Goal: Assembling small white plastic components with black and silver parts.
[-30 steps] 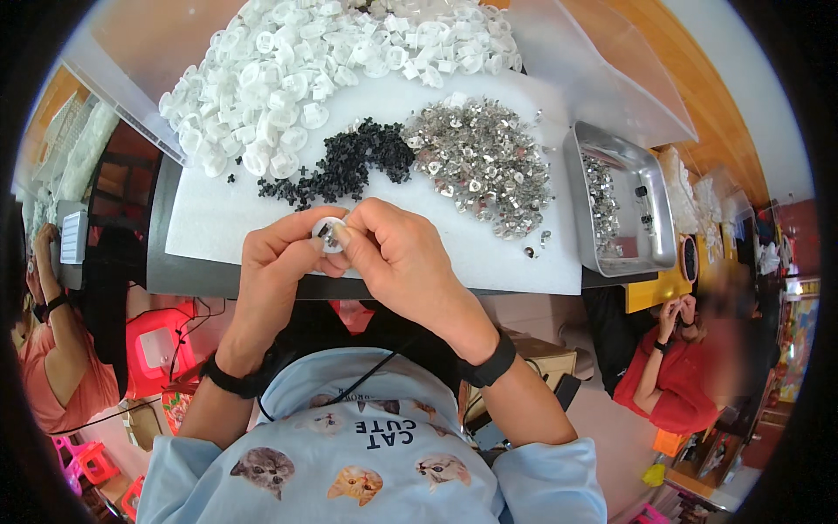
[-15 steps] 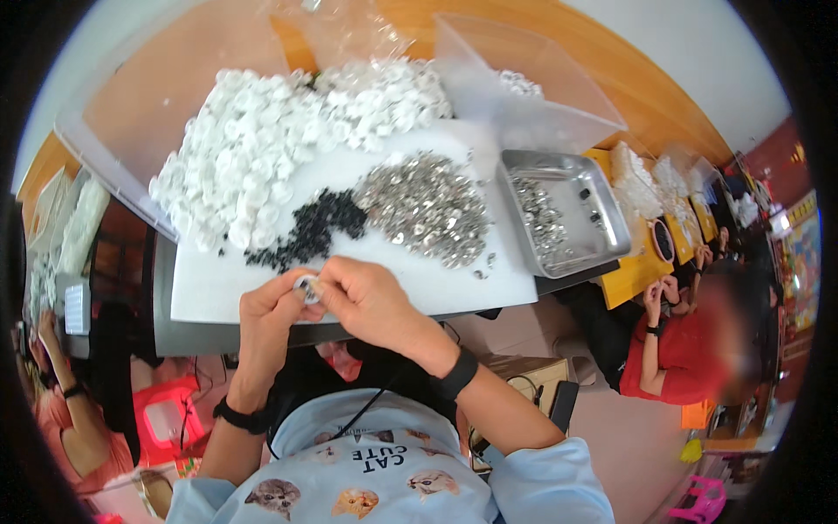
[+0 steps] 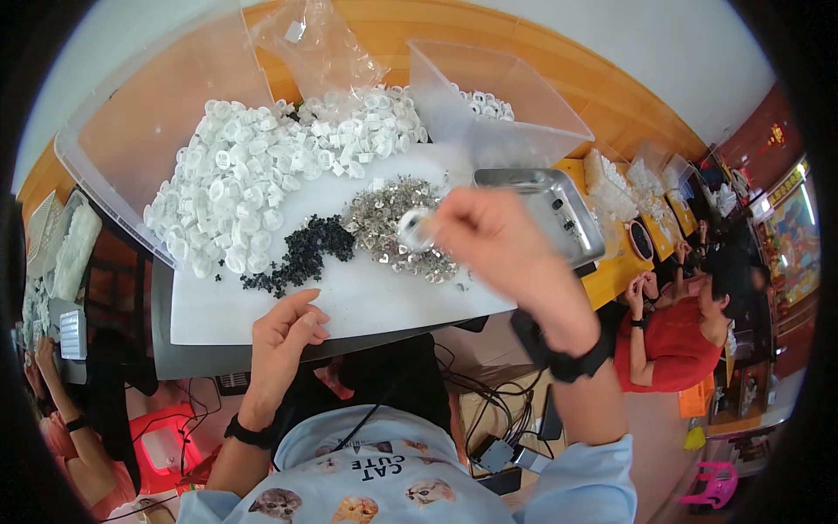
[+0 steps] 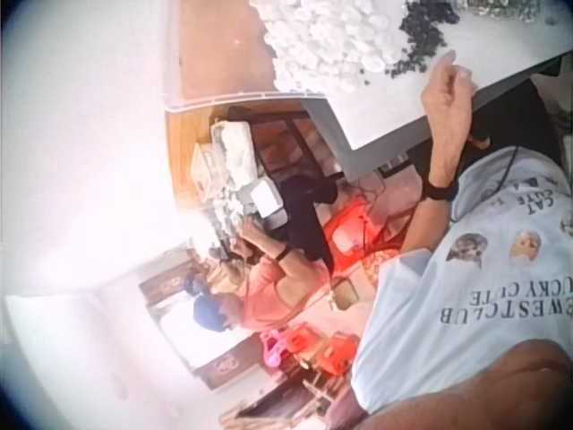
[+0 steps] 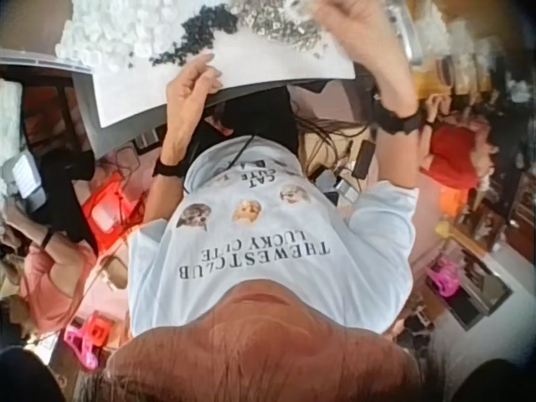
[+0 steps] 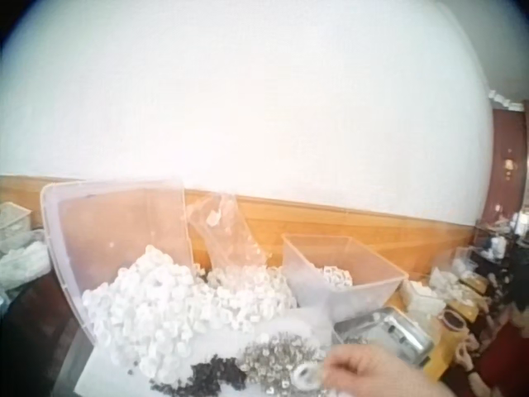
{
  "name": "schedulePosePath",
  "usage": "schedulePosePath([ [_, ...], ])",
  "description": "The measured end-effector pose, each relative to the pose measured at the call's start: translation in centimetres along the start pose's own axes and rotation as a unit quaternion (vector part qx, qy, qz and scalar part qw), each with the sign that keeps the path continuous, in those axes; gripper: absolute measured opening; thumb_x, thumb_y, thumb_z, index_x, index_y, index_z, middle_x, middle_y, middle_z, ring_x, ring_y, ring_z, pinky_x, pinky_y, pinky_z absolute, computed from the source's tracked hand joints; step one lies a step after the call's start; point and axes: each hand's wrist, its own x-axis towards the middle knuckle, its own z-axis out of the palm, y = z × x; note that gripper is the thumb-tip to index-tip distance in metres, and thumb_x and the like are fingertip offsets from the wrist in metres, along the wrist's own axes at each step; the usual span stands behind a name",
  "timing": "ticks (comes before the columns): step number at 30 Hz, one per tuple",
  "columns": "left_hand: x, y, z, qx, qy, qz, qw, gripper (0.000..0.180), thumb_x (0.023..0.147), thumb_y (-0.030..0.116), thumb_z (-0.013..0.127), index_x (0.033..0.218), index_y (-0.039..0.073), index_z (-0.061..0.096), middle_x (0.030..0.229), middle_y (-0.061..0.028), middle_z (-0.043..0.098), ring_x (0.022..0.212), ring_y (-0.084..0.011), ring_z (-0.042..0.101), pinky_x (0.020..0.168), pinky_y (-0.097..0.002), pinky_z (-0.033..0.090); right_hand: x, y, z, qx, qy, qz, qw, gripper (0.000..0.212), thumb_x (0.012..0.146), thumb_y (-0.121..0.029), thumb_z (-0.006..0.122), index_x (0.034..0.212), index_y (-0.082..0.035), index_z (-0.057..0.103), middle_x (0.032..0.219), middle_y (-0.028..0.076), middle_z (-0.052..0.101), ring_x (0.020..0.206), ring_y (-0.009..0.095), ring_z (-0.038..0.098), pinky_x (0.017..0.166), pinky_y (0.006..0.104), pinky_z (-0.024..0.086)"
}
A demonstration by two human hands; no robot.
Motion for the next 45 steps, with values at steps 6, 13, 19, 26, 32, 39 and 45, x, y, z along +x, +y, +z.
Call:
schedulePosePath([
  [6,0.2,-0.1,0.4,0.026,0.013,0.006,1.000,0.027,0.090,0.008,0.053,0.114,-0.004,0.058,0.083,-0.0074,0.064,0.071,-0.0112,0.061,0.064,-0.0233,0.050,6.2,-0.3,-9.3,-0.131,0.187,0.002,0.974,0.027,0.088,-0.028,0.060,0.094,-0.002,0.062,0.066,-0.004,0.052,0.055,0.002,0.046,0.046,0.0171,0.035],
  [13,0.2,0.1,0.0,0.036,0.005,-0.016,0.999,0.026,0.093,0.011,0.053,0.115,-0.003,0.058,0.089,-0.0075,0.064,0.073,-0.0095,0.060,0.066,-0.0220,0.049,10.5,-0.7,-3.5,-0.254,0.061,-0.117,0.958,0.039,0.088,-0.029,0.058,0.116,-0.003,0.053,0.084,0.002,0.055,0.067,0.010,0.054,0.055,0.0248,0.043],
  [19,0.6,-0.1,0.0,0.046,-0.011,-0.013,0.999,0.026,0.093,0.010,0.053,0.115,-0.002,0.059,0.089,-0.0076,0.065,0.073,-0.0097,0.061,0.066,-0.0225,0.050,16.1,3.7,3.9,-0.411,-0.040,-0.170,0.895,0.031,0.083,-0.022,0.057,0.101,0.003,0.056,0.085,0.014,0.061,0.074,0.032,0.059,0.069,0.0383,0.048],
  [26,0.1,-0.1,-0.1,0.048,-0.012,0.006,0.999,0.026,0.093,0.009,0.052,0.115,-0.003,0.058,0.089,-0.0086,0.065,0.074,-0.0105,0.062,0.066,-0.0230,0.052,18.3,4.5,7.4,-0.499,-0.042,-0.047,0.864,0.020,0.072,-0.008,0.055,0.087,0.002,0.061,0.092,0.021,0.065,0.090,0.037,0.062,0.076,0.0457,0.049],
  [32,0.4,-0.1,-0.2,0.055,-0.015,0.014,0.998,0.026,0.093,0.009,0.052,0.115,-0.004,0.058,0.089,-0.0093,0.065,0.074,-0.0111,0.063,0.066,-0.0234,0.052,16.6,3.3,6.9,-0.499,0.008,-0.076,0.863,0.016,0.073,-0.008,0.055,0.084,0.002,0.062,0.089,0.022,0.064,0.087,0.038,0.062,0.072,0.0469,0.049],
  [39,-0.9,1.6,0.3,-0.019,0.007,-0.012,1.000,0.033,0.097,0.019,0.049,0.119,-0.005,0.054,0.089,-0.0105,0.065,0.073,-0.0129,0.063,0.064,-0.0236,0.052,8.5,1.6,7.7,-0.434,-0.032,-0.257,0.863,0.009,0.082,-0.009,0.054,0.086,-0.002,0.058,0.081,0.015,0.058,0.071,0.037,0.057,0.062,0.0438,0.046],
  [45,0.9,2.3,0.0,-0.243,0.053,-0.082,0.965,0.037,0.100,0.026,0.042,0.119,-0.004,0.051,0.082,-0.0100,0.062,0.062,-0.0140,0.060,0.056,-0.0246,0.052,2.8,3.3,11.0,-0.346,-0.020,-0.422,0.838,0.013,0.069,-0.009,0.059,0.081,-0.005,0.054,0.073,0.005,0.046,0.062,0.019,0.056,0.049,0.0304,0.046],
])
